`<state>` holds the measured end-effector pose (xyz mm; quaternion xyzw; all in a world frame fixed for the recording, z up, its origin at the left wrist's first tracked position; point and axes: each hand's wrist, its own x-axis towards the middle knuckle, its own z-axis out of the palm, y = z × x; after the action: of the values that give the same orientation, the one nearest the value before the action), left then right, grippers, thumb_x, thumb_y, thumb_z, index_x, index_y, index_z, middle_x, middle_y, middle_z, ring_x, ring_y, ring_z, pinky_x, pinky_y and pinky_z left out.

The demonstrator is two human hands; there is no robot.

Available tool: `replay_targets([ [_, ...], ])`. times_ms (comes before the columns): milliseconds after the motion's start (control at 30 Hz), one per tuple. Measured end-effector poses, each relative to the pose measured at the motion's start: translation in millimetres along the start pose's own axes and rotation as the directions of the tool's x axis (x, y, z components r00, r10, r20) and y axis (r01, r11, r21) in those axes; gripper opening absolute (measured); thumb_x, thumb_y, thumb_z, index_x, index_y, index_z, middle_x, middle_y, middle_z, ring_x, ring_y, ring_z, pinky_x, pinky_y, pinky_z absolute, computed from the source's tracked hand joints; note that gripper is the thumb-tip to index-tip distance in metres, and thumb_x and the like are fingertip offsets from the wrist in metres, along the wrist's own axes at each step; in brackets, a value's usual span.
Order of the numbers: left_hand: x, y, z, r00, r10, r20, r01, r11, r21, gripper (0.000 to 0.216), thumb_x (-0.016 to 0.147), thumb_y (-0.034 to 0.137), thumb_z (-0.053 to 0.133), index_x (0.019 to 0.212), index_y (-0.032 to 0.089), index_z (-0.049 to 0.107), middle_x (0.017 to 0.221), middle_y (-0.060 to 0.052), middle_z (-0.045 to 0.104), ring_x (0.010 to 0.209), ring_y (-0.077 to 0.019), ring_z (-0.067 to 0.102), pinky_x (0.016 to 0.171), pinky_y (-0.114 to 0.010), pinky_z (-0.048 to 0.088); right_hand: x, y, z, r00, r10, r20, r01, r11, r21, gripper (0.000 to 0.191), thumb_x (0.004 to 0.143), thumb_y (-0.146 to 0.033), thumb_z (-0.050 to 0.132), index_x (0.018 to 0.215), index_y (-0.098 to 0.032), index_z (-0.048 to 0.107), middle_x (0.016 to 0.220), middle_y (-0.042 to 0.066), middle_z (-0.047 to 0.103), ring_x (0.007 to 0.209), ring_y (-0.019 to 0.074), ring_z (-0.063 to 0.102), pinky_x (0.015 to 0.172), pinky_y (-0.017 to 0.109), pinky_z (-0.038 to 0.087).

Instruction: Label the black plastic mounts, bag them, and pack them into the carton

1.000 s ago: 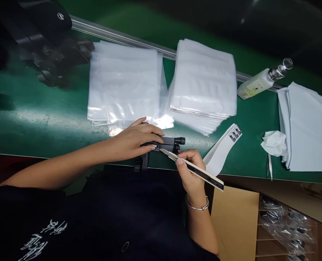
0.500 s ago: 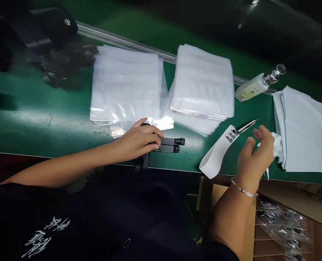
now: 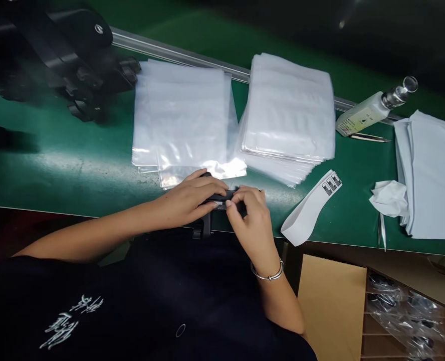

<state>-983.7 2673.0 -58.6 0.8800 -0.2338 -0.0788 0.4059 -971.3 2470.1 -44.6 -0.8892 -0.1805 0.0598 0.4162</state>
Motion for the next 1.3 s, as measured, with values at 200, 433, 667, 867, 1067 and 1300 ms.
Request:
replay_targets([
  [200, -3.6, 3.0, -3.8, 0.999, -0.02, 0.026, 0.02, 1.0, -0.019, 0.02, 0.091, 0.015, 0.046, 0.108, 0.02, 0.056, 0.123, -0.007, 0.064, 0.118, -0.0198, 0.059, 0.122, -0.059, 0.008, -10.5, 3.1, -6.5, 0.999, 0.025, -0.021, -0.025, 0.999, 0.025, 0.012, 0.093, -0.028, 0.055, 0.093, -0.024, 0.066, 0.109, 0.008, 0.066, 0.113, 0.0245, 0.062, 0.097, 0.045, 0.05],
  [433, -1.7, 6.4, -1.0, 0.999, -0.038, 0.014, 0.038, 0.999, 0.022, 0.02, 0.089, 0.017, 0.051, 0.108, 0.021, 0.056, 0.12, -0.004, 0.065, 0.114, -0.0202, 0.06, 0.122, -0.059, 0.006, -17.2, -1.9, 0.2, 0.999, 0.028, -0.022, -0.029, 0.998, -0.051, 0.017, 0.094, -0.026, 0.052, 0.094, -0.024, 0.069, 0.113, 0.009, 0.065, 0.114, 0.0259, 0.061, 0.103, 0.054, 0.045],
  [667, 0.8, 8.0, -0.3, 0.998, -0.058, 0.02, 0.056, 0.997, 0.06, 0.019, 0.089, 0.018, 0.052, 0.108, 0.021, 0.055, 0.116, -0.004, 0.065, 0.113, -0.021, 0.06, 0.121, -0.056, 0.014, -15.9, 0.9, 1.6, 1.0, -0.004, -0.028, 0.003, 1.0, -0.024, 0.015, 0.093, -0.024, 0.054, 0.094, -0.022, 0.069, 0.11, 0.009, 0.064, 0.111, 0.0244, 0.06, 0.096, 0.046, 0.051],
  [867, 10.1, 10.7, -8.6, 0.989, -0.075, 0.126, 0.064, 0.994, 0.091, 0.023, 0.09, 0.018, 0.056, 0.112, 0.019, 0.052, 0.113, -0.006, 0.064, 0.111, -0.022, 0.061, 0.119, -0.054, 0.02, -13.2, 2.6, -1.3, 1.0, 0.004, 0.006, -0.004, 1.0, -0.013, 0.016, 0.094, -0.025, 0.053, 0.093, -0.024, 0.069, 0.109, 0.008, 0.064, 0.108, 0.0244, 0.061, 0.094, 0.046, 0.052],
  [1067, 21.7, 14.1, -15.6, 0.969, -0.077, 0.235, 0.037, 0.985, 0.169, 0.029, 0.089, 0.017, 0.056, 0.117, 0.018, 0.048, 0.11, -0.007, 0.064, 0.105, -0.0235, 0.063, 0.115, -0.056, 0.023, -10.2, 4.0, -4.4, 0.999, 0.008, 0.037, -0.008, 1.0, 0.004, 0.016, 0.093, -0.026, 0.054, 0.09, -0.024, 0.069, 0.107, 0.008, 0.064, 0.107, 0.0239, 0.062, 0.093, 0.044, 0.052],
  [1300, 32.6, 24.6, -20.2, 0.933, -0.163, 0.322, 0.098, 0.973, 0.209, 0.033, 0.088, 0.021, 0.06, 0.116, 0.015, 0.046, 0.111, -0.011, 0.066, 0.104, -0.0285, 0.064, 0.105, -0.055, 0.034, -9.3, 4.1, -4.2, 0.999, -0.004, 0.046, 0.004, 1.0, 0.015, 0.016, 0.094, -0.024, 0.053, 0.09, -0.023, 0.068, 0.107, 0.008, 0.064, 0.105, 0.0231, 0.062, 0.093, 0.044, 0.052],
])
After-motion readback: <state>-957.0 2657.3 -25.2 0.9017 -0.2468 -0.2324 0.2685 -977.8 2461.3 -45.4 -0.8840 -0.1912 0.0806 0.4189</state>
